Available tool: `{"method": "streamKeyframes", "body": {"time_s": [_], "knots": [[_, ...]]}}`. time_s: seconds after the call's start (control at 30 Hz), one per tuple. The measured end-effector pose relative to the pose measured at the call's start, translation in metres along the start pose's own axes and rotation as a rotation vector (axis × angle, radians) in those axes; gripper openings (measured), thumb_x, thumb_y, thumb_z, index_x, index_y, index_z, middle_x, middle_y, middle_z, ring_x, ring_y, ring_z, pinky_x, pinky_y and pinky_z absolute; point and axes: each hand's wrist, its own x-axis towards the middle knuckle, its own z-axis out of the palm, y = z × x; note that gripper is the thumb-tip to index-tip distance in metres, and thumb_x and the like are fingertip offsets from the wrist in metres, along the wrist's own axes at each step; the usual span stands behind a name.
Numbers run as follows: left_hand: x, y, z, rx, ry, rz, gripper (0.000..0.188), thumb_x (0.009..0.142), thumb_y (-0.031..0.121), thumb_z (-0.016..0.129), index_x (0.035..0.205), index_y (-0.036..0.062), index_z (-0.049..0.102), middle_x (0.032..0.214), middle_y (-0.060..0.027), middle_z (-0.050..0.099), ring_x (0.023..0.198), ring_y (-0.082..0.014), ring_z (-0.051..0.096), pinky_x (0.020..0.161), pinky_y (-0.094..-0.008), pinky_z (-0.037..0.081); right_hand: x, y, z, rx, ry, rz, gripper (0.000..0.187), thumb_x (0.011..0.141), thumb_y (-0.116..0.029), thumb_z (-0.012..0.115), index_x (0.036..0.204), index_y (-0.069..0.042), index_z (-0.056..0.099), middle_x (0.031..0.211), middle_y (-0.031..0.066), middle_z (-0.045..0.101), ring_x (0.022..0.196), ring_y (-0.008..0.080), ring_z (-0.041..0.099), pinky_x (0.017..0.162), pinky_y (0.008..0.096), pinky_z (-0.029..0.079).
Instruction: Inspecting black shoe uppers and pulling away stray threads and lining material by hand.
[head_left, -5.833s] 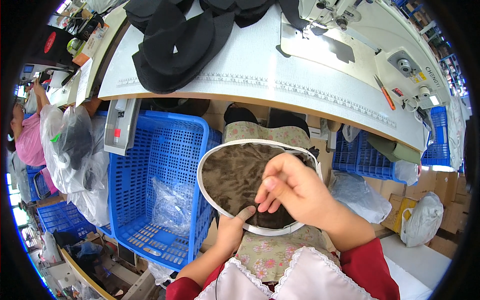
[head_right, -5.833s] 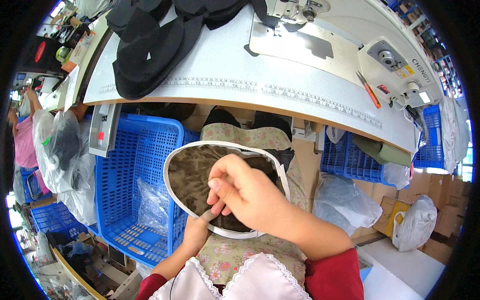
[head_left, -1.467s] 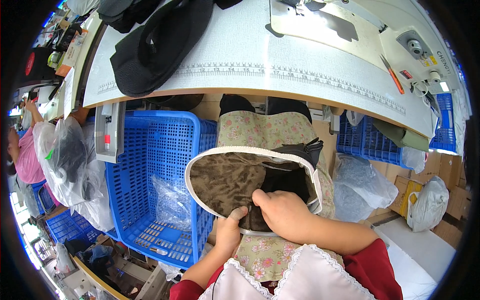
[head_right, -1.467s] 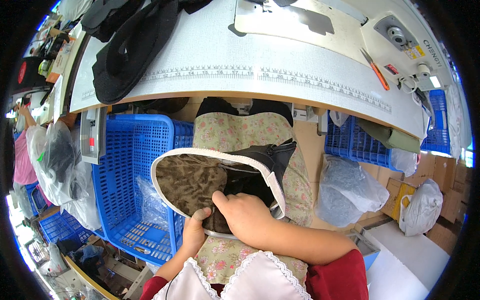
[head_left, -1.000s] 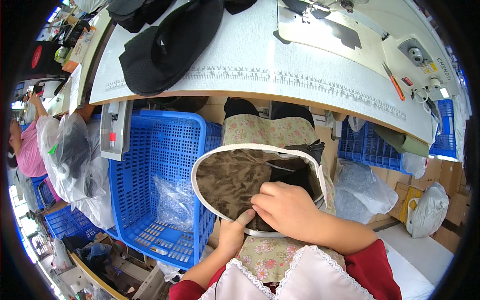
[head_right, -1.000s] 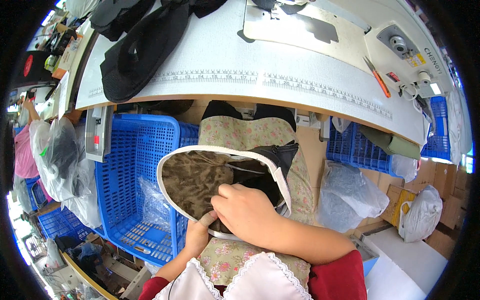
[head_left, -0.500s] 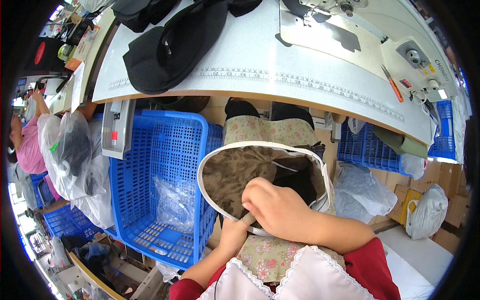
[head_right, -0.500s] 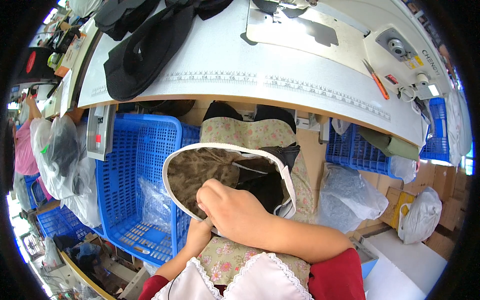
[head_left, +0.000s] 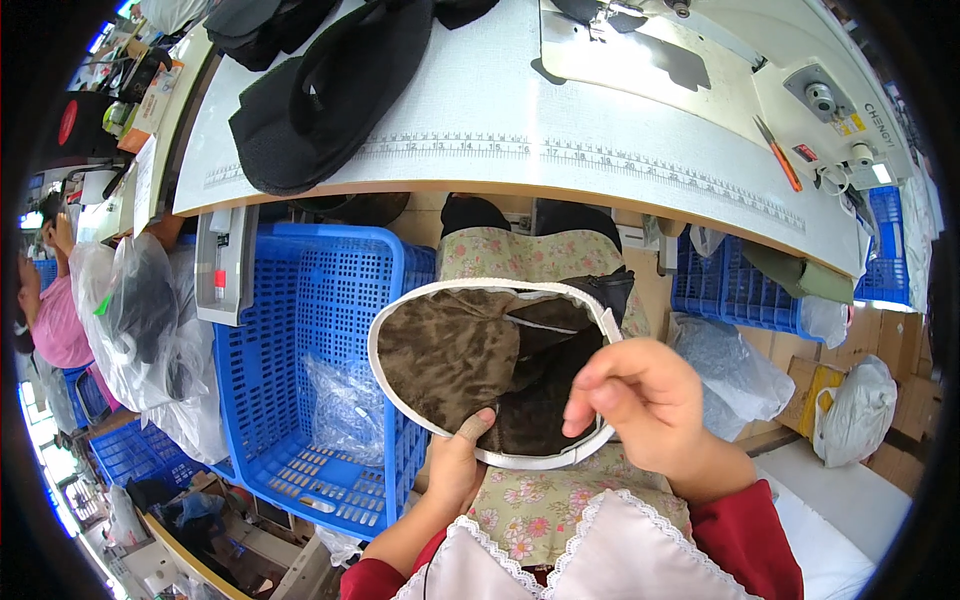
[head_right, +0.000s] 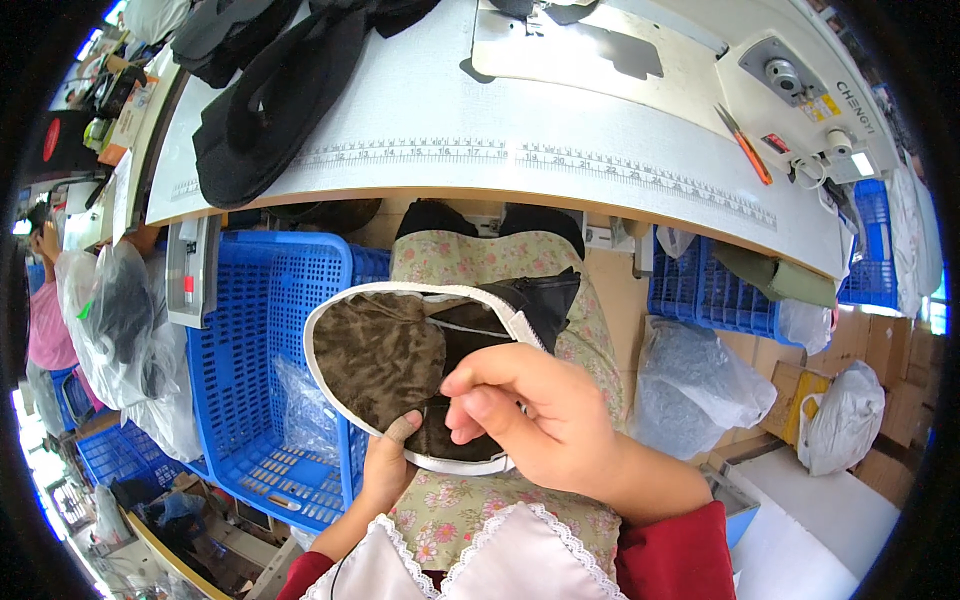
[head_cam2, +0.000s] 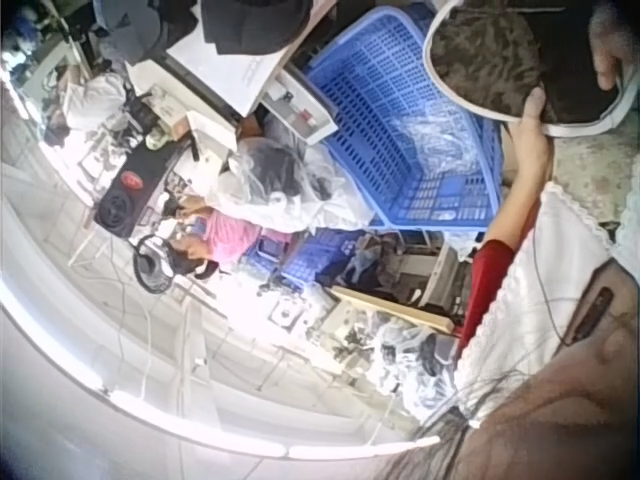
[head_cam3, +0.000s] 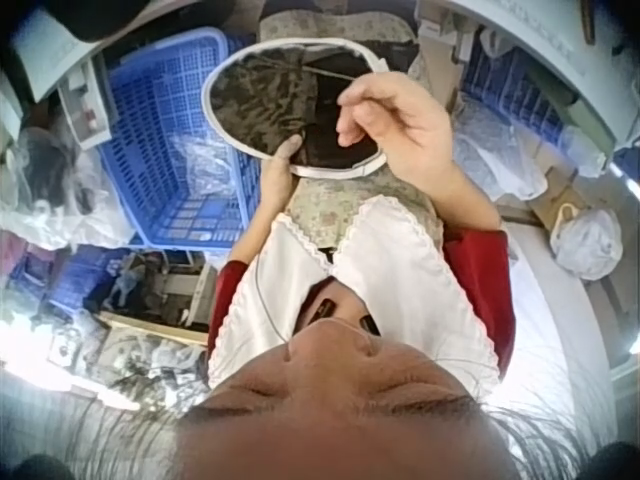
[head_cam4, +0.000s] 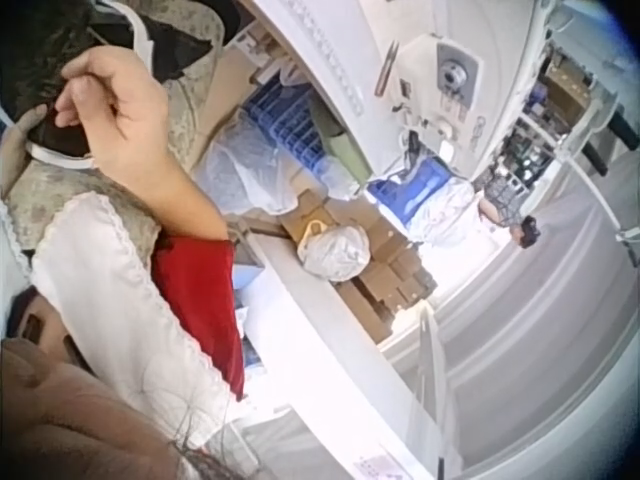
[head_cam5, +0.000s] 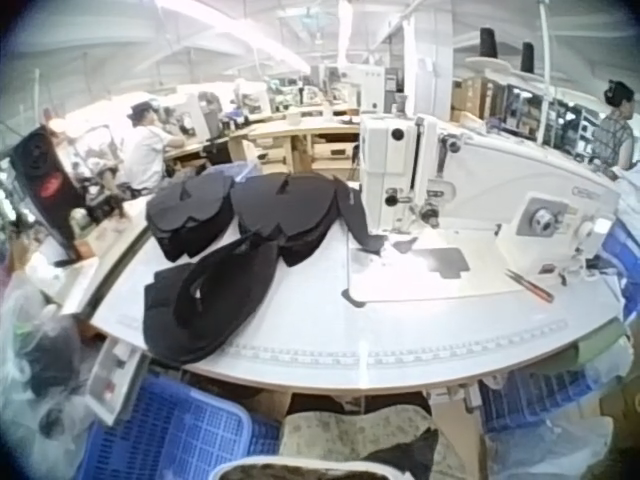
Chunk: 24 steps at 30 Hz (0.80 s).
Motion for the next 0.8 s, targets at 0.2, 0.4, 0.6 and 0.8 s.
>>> {"method": "streamKeyframes", "body": {"time_s": [0.2, 0.4, 0.6, 0.8], "knots": [[-0.001, 0.001, 0.004, -0.042, 0.014, -0.007, 0.056, 0.079, 0.001, 0.064, 0.129, 0.0024, 0.041, 0.126, -0.0090, 0.049, 0.112, -0.0229, 0.049, 0.098, -0.0371, 0.039, -0.006, 0.001, -0.003, 0.118, 0.157, -0.257, 0.013, 0.094, -0.005, 0.047, 0.105, 0.002, 0.049, 0.084, 0.0118, 0.060, 0.074, 0.0162, 0.062, 0.068, 0.0290, 0.054], [0.001, -0.004, 0.000, 0.033, -0.004, 0.048, 0.055, 0.078, 0.001, 0.064, 0.128, 0.0017, 0.042, 0.124, -0.0095, 0.050, 0.111, -0.0228, 0.049, 0.097, -0.0355, 0.039, -0.003, 0.005, -0.001, -0.077, 0.187, -0.305, 0.015, 0.093, -0.005, 0.049, 0.105, 0.002, 0.054, 0.082, 0.0118, 0.062, 0.074, 0.0168, 0.064, 0.066, 0.0278, 0.053], [0.001, -0.006, -0.001, 0.013, -0.003, 0.047, 0.050, 0.078, 0.002, 0.063, 0.125, 0.0011, 0.045, 0.120, -0.0093, 0.053, 0.108, -0.0217, 0.051, 0.095, -0.0334, 0.040, 0.003, 0.032, 0.010, -1.035, -0.223, 0.110, 0.010, 0.082, -0.011, 0.056, 0.085, -0.003, 0.051, 0.070, 0.0142, 0.061, 0.064, 0.0291, 0.063, 0.055, 0.0408, 0.049], [0.001, -0.007, -0.006, 0.035, 0.022, 0.009, 0.045, 0.078, 0.002, 0.063, 0.121, 0.0001, 0.049, 0.116, -0.0087, 0.055, 0.104, -0.0206, 0.053, 0.093, -0.0326, 0.041, 0.001, 0.050, 0.016, -1.184, -0.282, 0.081, 0.009, 0.080, -0.014, 0.058, 0.075, -0.007, 0.054, 0.071, 0.0089, 0.056, 0.066, 0.0276, 0.059, 0.056, 0.0377, 0.048]]}}
